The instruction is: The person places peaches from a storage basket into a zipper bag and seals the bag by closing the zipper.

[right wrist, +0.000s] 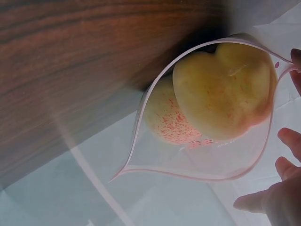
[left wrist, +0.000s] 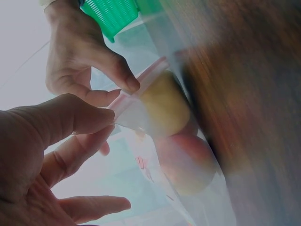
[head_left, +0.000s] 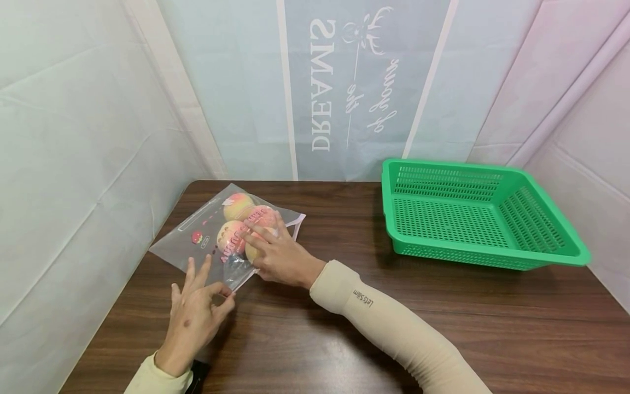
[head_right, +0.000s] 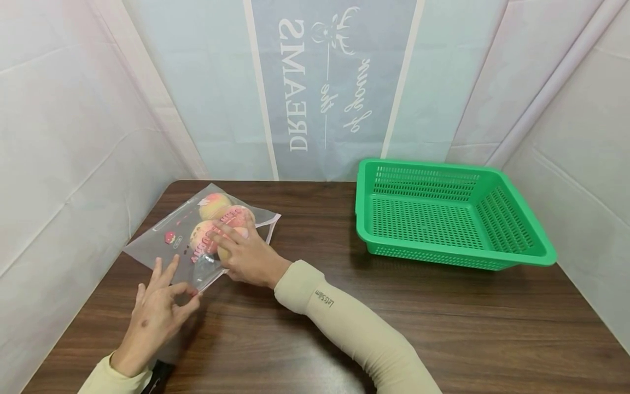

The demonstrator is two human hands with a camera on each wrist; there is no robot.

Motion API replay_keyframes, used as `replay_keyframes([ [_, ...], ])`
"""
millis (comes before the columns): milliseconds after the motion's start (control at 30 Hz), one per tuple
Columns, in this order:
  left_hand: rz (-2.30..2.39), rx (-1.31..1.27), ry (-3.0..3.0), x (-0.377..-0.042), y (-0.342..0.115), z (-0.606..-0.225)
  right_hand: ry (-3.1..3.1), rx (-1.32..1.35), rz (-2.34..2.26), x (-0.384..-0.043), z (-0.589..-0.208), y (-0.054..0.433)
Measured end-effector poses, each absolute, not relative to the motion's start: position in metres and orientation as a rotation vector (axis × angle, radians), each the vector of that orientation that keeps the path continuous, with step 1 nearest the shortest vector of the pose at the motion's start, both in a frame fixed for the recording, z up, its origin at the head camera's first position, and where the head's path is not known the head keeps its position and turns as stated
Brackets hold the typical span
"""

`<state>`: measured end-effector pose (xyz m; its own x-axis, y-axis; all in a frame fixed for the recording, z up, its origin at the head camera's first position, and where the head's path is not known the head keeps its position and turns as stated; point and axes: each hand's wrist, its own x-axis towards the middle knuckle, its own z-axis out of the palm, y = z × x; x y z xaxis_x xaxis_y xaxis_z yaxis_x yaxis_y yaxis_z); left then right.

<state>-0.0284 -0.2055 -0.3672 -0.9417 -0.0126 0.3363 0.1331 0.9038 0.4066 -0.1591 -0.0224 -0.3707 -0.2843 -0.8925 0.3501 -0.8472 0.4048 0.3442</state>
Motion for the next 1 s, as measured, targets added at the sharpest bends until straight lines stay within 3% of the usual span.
replay_keyframes([
  [1000, -0.621, -0.089, -2.714, -0.025, -0.204, -0.367, -2.097, 1.476, -0.021, -0.17, -0.376, -0.009],
])
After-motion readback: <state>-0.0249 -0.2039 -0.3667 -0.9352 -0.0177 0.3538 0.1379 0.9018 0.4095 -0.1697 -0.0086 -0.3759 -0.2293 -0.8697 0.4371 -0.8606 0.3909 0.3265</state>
